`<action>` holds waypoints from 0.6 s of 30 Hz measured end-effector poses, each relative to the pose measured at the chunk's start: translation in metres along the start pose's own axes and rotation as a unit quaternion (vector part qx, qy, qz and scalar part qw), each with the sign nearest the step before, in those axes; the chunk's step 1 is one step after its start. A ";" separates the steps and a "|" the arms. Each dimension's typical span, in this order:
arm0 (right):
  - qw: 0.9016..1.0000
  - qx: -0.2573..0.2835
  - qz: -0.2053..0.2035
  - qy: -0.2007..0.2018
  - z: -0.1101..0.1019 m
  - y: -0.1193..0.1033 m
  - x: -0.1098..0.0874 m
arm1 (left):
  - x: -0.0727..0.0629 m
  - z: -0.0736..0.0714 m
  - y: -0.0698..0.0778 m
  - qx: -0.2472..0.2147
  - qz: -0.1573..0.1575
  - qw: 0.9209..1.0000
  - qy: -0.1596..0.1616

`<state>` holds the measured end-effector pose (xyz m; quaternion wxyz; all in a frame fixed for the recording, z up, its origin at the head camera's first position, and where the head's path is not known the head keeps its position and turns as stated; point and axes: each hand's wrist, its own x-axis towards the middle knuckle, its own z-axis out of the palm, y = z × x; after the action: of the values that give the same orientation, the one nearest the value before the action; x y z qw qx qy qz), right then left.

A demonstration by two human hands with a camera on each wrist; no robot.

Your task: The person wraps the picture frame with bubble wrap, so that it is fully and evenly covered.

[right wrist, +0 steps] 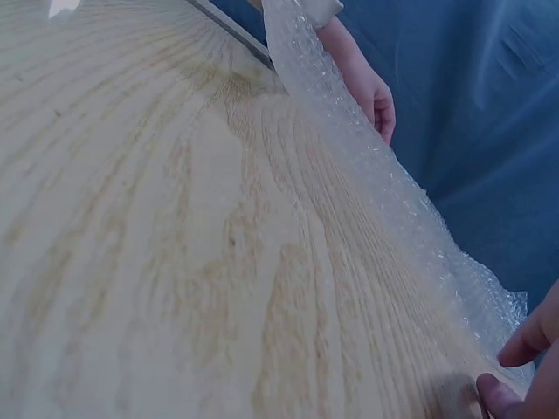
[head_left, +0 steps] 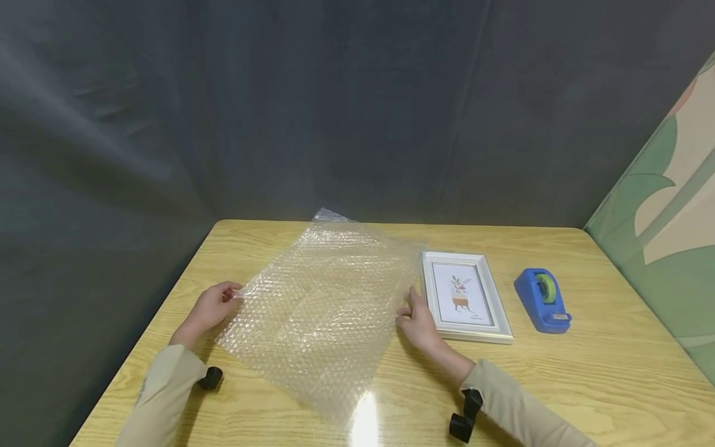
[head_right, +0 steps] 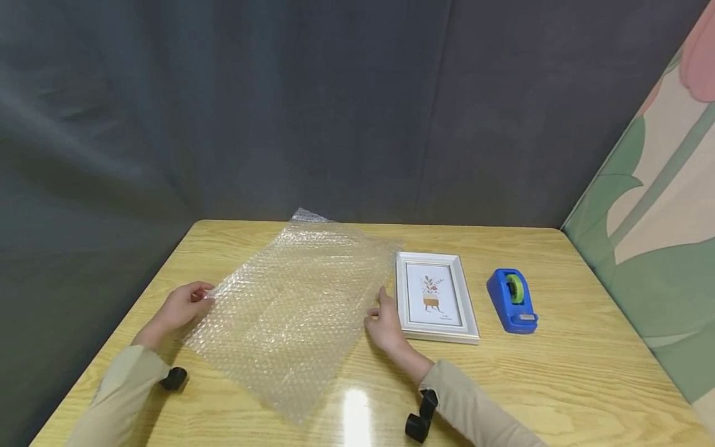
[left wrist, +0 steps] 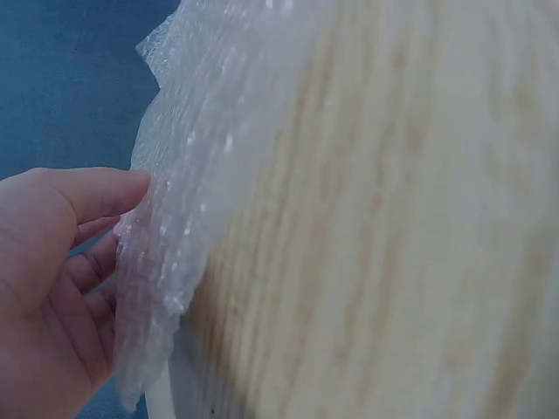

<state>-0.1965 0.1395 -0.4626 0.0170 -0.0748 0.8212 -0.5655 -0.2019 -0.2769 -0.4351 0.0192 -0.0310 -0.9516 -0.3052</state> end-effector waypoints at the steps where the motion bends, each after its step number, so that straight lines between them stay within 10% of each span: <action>1: 1.000 0.001 0.000 -0.001 0.000 0.000 0.000 | 0.000 0.000 0.001 -0.004 -0.002 1.000 0.000; 9: 1.000 -0.009 -0.005 -0.026 -0.024 -0.011 0.003 | 0.008 -0.008 0.020 0.048 -0.005 0.999 0.001; 18: 0.990 -0.114 -0.058 -0.062 -0.098 -0.007 0.016 | 0.041 0.006 0.095 0.024 0.056 0.998 0.017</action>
<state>-0.2225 0.2254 -0.4201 0.0265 -0.1589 0.8721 -0.4621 -0.2364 -0.1940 -0.3826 0.0531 -0.0785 -0.9551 -0.2807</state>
